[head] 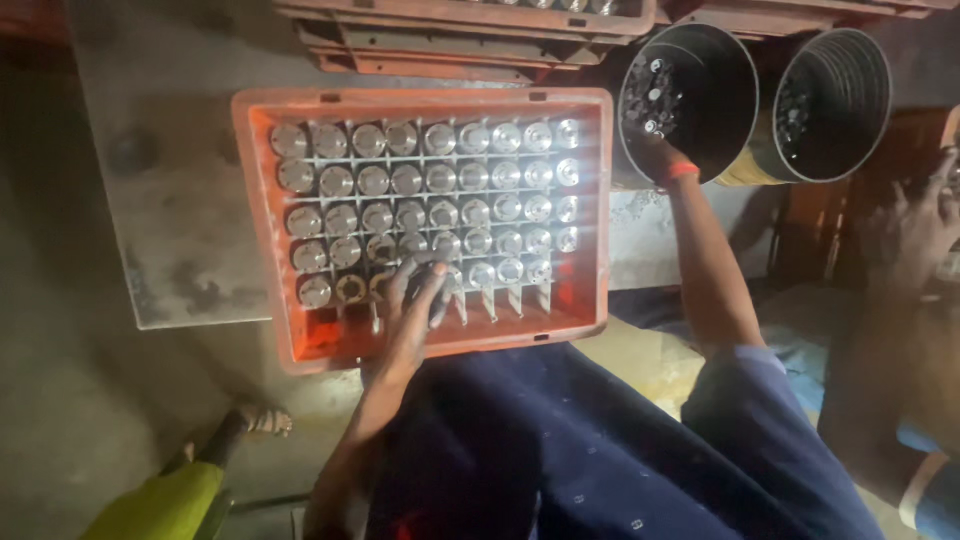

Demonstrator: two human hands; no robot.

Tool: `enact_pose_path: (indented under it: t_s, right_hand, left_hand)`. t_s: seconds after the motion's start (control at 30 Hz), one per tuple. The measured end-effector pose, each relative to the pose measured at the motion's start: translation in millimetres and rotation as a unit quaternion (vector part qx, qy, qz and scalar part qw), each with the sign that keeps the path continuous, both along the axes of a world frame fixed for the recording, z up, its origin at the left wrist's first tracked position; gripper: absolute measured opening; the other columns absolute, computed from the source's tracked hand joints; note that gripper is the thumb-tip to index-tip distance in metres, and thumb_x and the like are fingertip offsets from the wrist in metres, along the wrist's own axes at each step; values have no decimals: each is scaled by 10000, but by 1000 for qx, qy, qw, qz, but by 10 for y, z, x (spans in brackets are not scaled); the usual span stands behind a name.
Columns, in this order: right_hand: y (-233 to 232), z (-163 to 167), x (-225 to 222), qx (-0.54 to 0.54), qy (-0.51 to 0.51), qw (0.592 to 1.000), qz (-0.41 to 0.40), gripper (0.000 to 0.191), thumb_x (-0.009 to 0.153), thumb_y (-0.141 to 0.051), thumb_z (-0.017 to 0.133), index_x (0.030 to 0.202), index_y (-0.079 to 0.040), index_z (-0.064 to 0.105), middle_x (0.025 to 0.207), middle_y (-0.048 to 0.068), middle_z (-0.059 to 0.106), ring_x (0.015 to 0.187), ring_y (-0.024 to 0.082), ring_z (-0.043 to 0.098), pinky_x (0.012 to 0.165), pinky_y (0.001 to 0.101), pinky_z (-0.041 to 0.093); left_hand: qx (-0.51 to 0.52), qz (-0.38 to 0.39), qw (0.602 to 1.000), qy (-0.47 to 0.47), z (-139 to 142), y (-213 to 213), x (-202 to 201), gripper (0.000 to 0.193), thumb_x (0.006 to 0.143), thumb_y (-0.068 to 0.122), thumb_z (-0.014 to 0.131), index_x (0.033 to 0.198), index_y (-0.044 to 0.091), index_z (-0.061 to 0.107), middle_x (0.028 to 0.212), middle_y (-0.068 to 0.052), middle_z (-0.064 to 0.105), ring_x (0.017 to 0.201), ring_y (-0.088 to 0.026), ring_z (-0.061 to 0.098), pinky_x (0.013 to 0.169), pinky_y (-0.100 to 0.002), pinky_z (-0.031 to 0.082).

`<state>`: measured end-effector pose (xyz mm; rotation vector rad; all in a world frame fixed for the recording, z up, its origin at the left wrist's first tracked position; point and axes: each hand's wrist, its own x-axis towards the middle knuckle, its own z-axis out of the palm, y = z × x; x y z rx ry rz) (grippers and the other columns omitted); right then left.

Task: The person picks small knurled metal parts from buckets beside the table and places them one at a time into the compartments of an orange divider tray, occasionally repositioning the tray and reaching into different buckets for more parts.

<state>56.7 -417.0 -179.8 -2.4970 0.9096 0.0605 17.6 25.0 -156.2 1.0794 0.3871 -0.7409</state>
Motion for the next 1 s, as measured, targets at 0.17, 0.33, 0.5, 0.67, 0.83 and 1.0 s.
enact_pose_path:
  t_s: [0.17,0.33,0.5,0.67,0.83,1.0]
  right_hand:
    - [114,-54,22,7,6,1000,-2,280,1055,-225,617,1090,26,735,936,199,758,774,280,659,741,414,534]
    - [104,-55,107,34,-65,997,-23,331,1054,-260,578,1104,32,725,931,222,744,749,304,634,724,446,520]
    - [-14,-15,95,-19,-278,960,-37,419,1094,-342,542,1051,48,691,872,222,698,732,315,600,706,472,505]
    - [-160,153,-7,238,-484,834,-115,483,1090,-471,643,1086,11,677,845,72,622,714,191,506,648,367,415]
    - [475,374,-445,480,-428,756,-124,553,1156,-550,676,863,-119,490,675,-4,447,525,123,367,482,285,278]
    - [2178,426,-618,166,-245,942,155,317,1162,-272,546,1283,7,636,1202,37,624,1105,208,631,943,387,505]
  left_hand:
    - [-13,0,1000,-1,33,2,-22,290,973,227,725,1215,88,645,908,-5,634,696,-59,557,505,-203,356]
    - [15,27,999,20,82,-40,-43,356,915,239,725,1238,172,590,902,10,654,681,-50,555,517,-205,396]
    - [-34,2,999,-27,80,-32,-11,299,962,250,724,1205,97,639,897,12,625,705,-52,541,525,-208,366]
    - [-32,1,999,-5,32,-74,11,296,961,267,725,1188,99,638,880,13,627,692,-61,544,533,-218,389]
    - [-56,-21,994,-87,9,-268,49,355,1080,365,632,1171,22,640,826,-39,615,624,-116,530,524,-233,423]
    - [-216,49,970,100,-139,-624,-20,361,992,339,507,1253,109,605,1151,-40,677,1020,-141,680,877,-302,597]
